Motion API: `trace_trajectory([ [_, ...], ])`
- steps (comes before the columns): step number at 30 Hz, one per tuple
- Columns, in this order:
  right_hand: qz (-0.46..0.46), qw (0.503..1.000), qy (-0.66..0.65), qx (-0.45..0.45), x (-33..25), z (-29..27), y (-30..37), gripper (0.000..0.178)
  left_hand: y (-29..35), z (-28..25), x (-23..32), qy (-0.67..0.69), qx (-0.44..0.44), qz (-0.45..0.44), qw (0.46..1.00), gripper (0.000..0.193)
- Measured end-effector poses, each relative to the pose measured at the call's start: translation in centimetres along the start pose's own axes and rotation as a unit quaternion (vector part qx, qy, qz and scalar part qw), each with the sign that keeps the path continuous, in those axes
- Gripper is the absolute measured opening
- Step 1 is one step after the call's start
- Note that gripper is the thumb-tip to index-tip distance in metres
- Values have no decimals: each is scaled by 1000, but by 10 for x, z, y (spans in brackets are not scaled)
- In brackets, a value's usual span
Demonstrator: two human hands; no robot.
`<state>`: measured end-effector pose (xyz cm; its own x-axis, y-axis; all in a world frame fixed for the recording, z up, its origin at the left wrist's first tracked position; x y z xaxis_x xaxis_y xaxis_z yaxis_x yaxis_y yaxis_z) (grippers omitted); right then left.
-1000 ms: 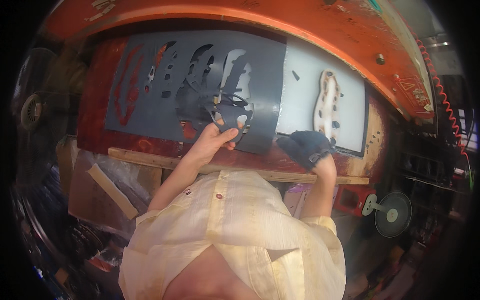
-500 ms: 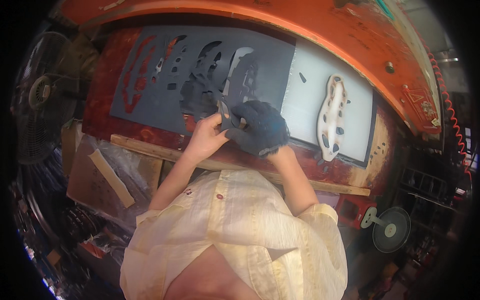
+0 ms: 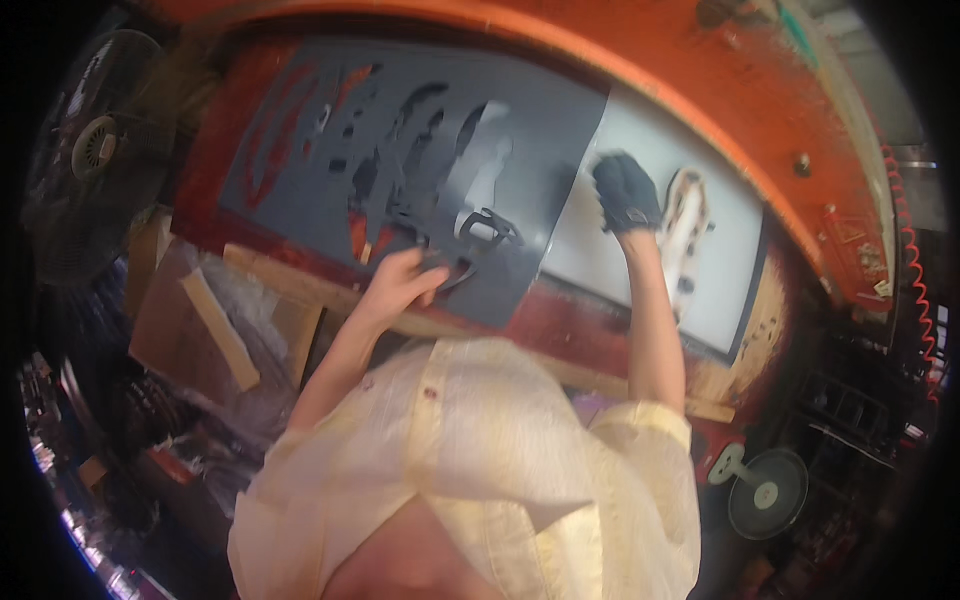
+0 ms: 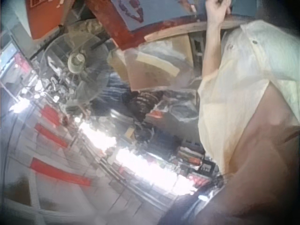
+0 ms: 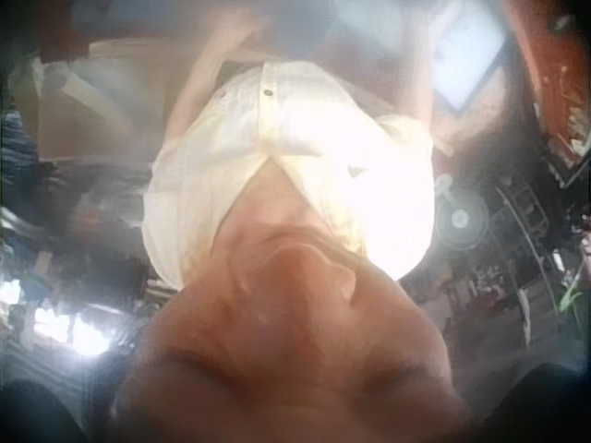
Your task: The person uses shears to cut a dark gray sheet placed on a cutting machine bed, following pre-cut outlines. They remove cut pieces and place them into a plastic bag, then reposition the sheet and continue cutting additional shapes.
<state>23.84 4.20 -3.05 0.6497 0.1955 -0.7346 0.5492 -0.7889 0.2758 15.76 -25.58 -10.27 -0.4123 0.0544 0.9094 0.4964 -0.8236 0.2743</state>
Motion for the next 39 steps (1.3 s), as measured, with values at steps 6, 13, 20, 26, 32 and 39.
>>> trace_trajectory([
  [6, -335, 861, 327, -200, -41, 71, 87, 36, -19, 24, -25, 44, -40, 92, 994, 15],
  [13, -419, 828, 323, -184, -49, 87, 100, 31, -10, 14, -21, -44, -66, 101, 992, 19],
  [20, -423, 829, 207, -300, -51, 79, 72, 20, -4, -6, -24, -6, -92, 64, 994, 27],
  [26, -219, 966, 33, -132, -56, 42, 62, 23, -6, -4, -23, 217, -59, -15, 974, 36],
  [32, -436, 897, -40, 56, -68, 45, 122, 21, -25, 0, -9, 178, -40, 12, 983, 26],
  [39, -381, 903, 181, -77, -45, 64, 110, 32, -28, 11, 12, 270, -7, 61, 961, 29],
])
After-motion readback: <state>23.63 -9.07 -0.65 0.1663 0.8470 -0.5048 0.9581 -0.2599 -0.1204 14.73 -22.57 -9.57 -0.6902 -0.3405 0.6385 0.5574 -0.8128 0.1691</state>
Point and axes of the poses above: each hand's wrist, its own y-axis away from the middle knuckle, its own z-axis out of the palm, x = y × z, the point moved 4 cm from there along -y, towards the middle knuckle, and after that the axes turned 10 degrees about z, right-handed, at the moved point
